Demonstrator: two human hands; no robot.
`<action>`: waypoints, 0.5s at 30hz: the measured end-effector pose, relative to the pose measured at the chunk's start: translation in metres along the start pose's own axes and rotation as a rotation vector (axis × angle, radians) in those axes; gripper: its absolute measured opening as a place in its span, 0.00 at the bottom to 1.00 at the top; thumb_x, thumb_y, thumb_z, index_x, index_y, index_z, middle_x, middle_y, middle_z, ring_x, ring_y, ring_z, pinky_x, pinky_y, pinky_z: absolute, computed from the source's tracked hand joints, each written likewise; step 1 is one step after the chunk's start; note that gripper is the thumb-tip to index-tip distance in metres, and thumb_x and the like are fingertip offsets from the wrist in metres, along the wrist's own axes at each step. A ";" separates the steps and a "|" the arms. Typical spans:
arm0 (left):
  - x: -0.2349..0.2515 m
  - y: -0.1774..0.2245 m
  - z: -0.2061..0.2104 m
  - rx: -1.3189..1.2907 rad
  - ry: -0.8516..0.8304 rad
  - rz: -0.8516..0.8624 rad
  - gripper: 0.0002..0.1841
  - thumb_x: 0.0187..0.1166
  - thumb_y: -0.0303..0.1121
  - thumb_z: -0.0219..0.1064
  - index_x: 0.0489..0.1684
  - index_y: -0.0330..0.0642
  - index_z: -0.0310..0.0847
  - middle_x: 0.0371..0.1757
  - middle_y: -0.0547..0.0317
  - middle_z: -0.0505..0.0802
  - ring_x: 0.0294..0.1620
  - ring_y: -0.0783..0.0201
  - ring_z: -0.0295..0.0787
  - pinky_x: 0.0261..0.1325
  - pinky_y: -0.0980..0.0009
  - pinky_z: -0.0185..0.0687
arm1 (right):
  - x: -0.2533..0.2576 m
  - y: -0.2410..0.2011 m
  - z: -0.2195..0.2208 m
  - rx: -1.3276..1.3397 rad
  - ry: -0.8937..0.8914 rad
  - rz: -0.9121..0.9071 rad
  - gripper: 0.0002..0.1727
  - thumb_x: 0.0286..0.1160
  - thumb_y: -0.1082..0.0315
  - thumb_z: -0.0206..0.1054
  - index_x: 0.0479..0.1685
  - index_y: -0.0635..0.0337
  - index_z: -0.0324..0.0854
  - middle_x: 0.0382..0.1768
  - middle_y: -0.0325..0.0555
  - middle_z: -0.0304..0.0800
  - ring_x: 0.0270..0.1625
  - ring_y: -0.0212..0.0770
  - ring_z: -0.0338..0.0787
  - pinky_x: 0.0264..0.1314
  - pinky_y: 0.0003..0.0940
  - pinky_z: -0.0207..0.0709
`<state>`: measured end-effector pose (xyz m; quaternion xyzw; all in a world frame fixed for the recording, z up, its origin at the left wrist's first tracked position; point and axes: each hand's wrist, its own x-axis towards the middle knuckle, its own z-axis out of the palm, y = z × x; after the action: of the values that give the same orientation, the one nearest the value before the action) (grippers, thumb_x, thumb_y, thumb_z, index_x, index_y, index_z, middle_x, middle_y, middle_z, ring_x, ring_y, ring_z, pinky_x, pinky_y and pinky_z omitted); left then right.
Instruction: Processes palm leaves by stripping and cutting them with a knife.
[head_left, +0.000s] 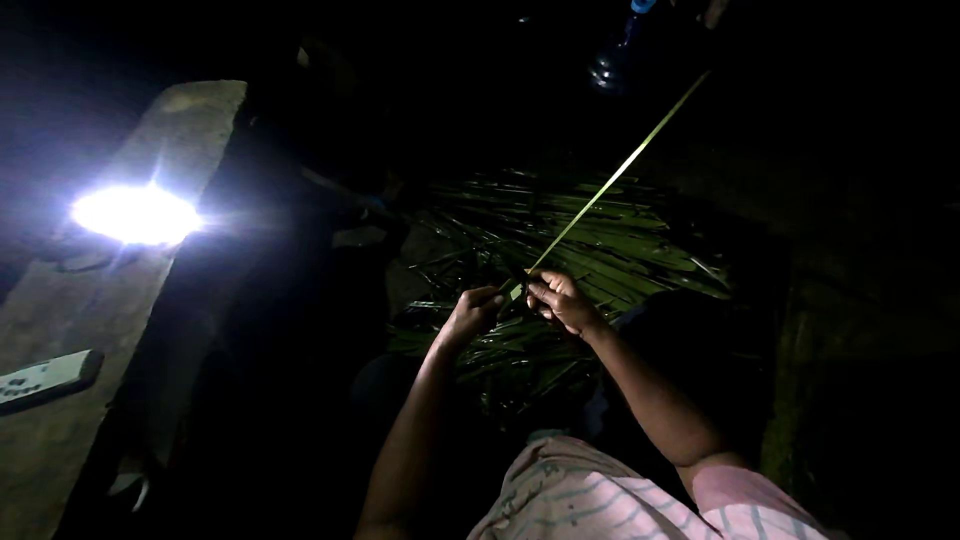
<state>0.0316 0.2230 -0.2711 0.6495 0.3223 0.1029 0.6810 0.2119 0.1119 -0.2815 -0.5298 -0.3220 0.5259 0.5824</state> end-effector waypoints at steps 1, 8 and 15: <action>-0.001 0.000 -0.002 -0.015 -0.014 -0.012 0.11 0.90 0.29 0.55 0.46 0.35 0.83 0.25 0.66 0.85 0.19 0.77 0.76 0.23 0.81 0.71 | -0.001 -0.003 0.000 0.016 0.043 -0.009 0.12 0.90 0.72 0.55 0.62 0.66 0.79 0.25 0.37 0.82 0.17 0.23 0.69 0.20 0.18 0.63; -0.014 0.004 -0.018 0.017 -0.075 -0.027 0.11 0.88 0.30 0.54 0.45 0.38 0.83 0.26 0.68 0.85 0.19 0.77 0.75 0.22 0.81 0.71 | -0.004 -0.017 -0.018 0.077 0.185 -0.094 0.12 0.89 0.74 0.54 0.61 0.64 0.79 0.25 0.39 0.82 0.15 0.24 0.67 0.17 0.17 0.62; -0.043 0.015 -0.039 0.156 -0.110 -0.038 0.10 0.87 0.30 0.55 0.42 0.41 0.84 0.24 0.72 0.85 0.19 0.80 0.76 0.23 0.83 0.73 | -0.006 -0.027 -0.038 0.126 0.277 -0.152 0.10 0.89 0.72 0.53 0.52 0.60 0.81 0.26 0.41 0.83 0.13 0.26 0.67 0.15 0.19 0.65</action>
<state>-0.0200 0.2325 -0.2417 0.6990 0.3038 0.0287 0.6467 0.2528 0.0991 -0.2635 -0.5336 -0.2441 0.4216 0.6913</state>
